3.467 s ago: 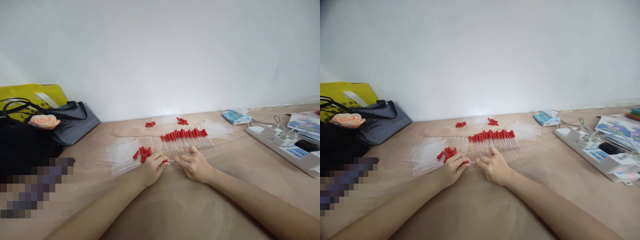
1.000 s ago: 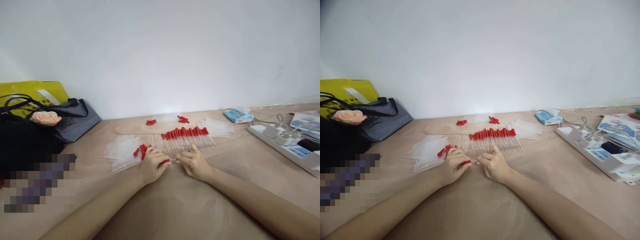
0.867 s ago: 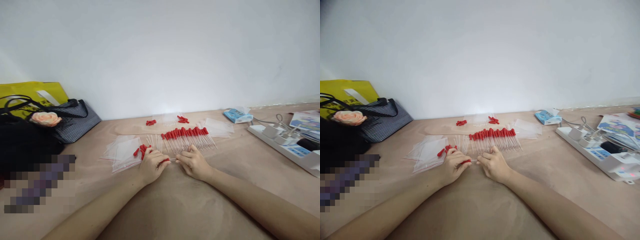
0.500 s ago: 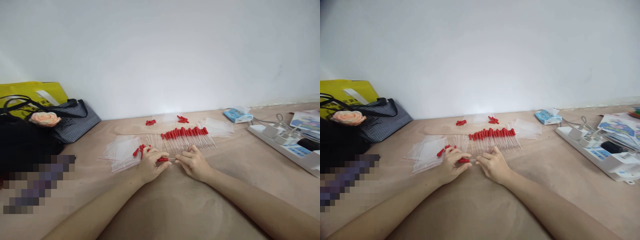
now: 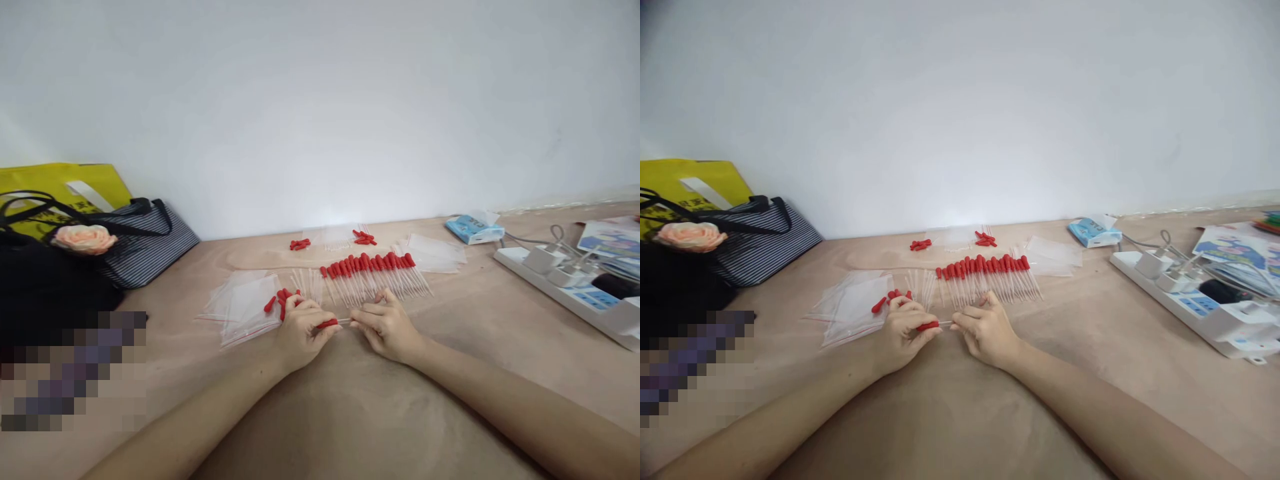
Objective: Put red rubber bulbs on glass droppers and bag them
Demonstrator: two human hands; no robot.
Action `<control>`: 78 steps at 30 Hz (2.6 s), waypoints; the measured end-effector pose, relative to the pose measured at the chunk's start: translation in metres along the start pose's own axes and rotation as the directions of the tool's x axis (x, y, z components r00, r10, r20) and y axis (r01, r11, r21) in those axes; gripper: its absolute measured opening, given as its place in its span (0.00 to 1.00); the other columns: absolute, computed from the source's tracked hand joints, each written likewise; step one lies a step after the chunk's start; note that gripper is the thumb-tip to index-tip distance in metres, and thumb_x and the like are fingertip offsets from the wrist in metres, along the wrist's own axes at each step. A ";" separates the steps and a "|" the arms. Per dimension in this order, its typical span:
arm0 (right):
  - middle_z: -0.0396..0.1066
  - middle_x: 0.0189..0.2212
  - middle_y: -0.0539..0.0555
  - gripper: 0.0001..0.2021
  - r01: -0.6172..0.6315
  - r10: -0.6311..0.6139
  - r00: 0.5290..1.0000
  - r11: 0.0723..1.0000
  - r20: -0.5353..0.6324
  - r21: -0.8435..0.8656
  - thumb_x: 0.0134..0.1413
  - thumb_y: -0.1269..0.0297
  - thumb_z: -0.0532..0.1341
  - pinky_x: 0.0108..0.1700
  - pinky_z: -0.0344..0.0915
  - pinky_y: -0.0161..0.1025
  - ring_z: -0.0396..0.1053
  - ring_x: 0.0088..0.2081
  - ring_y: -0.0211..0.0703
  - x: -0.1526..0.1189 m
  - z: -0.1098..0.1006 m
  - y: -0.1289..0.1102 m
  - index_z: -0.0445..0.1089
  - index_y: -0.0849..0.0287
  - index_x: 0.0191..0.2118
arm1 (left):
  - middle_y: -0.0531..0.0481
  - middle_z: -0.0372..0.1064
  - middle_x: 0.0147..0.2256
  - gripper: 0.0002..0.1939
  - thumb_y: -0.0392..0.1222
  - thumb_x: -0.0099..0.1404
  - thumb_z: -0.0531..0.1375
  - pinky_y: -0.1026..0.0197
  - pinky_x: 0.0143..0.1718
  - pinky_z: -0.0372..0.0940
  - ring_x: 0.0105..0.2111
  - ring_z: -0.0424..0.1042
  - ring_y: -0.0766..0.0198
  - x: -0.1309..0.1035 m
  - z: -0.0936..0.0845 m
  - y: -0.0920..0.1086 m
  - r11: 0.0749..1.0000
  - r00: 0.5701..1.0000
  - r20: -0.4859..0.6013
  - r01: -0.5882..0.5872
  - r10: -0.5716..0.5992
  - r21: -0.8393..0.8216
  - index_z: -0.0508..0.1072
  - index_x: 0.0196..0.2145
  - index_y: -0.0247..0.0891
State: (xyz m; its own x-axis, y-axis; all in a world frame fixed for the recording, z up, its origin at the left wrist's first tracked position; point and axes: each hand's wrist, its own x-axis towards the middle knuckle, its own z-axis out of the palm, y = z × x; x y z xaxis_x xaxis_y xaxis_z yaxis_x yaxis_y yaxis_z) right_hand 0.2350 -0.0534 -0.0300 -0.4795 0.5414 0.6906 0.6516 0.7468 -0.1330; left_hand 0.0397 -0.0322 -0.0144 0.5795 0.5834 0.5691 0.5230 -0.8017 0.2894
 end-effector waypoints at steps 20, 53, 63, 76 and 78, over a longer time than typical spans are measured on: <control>0.69 0.29 0.55 0.15 -0.507 0.487 0.840 0.862 0.240 0.025 0.51 0.72 0.51 0.34 0.57 0.34 0.65 0.30 0.39 0.043 0.008 0.008 0.62 0.64 0.46 | 0.47 0.70 0.38 0.15 0.46 0.56 0.54 0.58 0.37 0.58 0.37 0.67 0.58 0.025 -0.049 -0.051 0.872 0.888 -0.128 0.459 -0.442 0.169 0.69 0.38 0.37; 0.71 0.33 0.66 0.12 -0.733 0.752 0.534 0.640 0.388 -0.231 0.41 0.68 0.59 0.30 0.64 0.40 0.70 0.34 0.50 0.116 0.046 -0.010 0.69 0.64 0.35 | 0.54 0.66 0.17 0.08 0.41 0.44 0.53 0.65 0.22 0.59 0.20 0.67 0.63 0.017 -0.080 -0.083 0.683 0.622 0.319 0.718 -0.715 0.133 0.69 0.22 0.36; 0.71 0.32 0.64 0.10 -0.730 0.738 0.548 0.652 0.392 -0.205 0.45 0.66 0.56 0.29 0.62 0.38 0.70 0.34 0.49 0.113 0.040 -0.006 0.69 0.65 0.33 | 0.49 0.70 0.27 0.10 0.43 0.54 0.54 0.64 0.28 0.62 0.27 0.68 0.64 0.024 -0.057 -0.050 0.830 0.829 -0.041 0.558 -0.558 -0.008 0.68 0.32 0.34; 0.69 0.28 0.54 0.11 -0.193 0.199 0.977 0.978 0.076 -0.081 0.58 0.68 0.47 0.40 0.54 0.40 0.64 0.30 0.38 0.007 -0.011 0.014 0.65 0.60 0.38 | 0.48 0.65 0.29 0.10 0.41 0.63 0.52 0.59 0.34 0.59 0.31 0.63 0.63 -0.002 0.008 -0.010 0.996 0.997 0.037 -0.074 0.072 0.057 0.70 0.38 0.37; 0.69 0.30 0.55 0.12 -0.113 0.116 0.993 0.989 0.028 -0.100 0.58 0.68 0.47 0.39 0.54 0.39 0.63 0.31 0.38 0.001 -0.009 0.010 0.66 0.60 0.40 | 0.49 0.65 0.29 0.10 0.41 0.63 0.52 0.60 0.34 0.59 0.31 0.63 0.64 -0.002 0.007 -0.010 0.995 0.997 0.030 -0.078 0.077 0.055 0.71 0.36 0.37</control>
State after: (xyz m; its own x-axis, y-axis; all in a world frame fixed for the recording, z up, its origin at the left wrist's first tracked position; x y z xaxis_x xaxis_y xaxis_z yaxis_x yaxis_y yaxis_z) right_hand 0.2463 -0.0489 -0.0246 -0.4166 0.6351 0.6505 0.7570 0.6385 -0.1386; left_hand 0.0379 -0.0240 -0.0237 0.6364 0.5239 0.5662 0.5097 -0.8365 0.2012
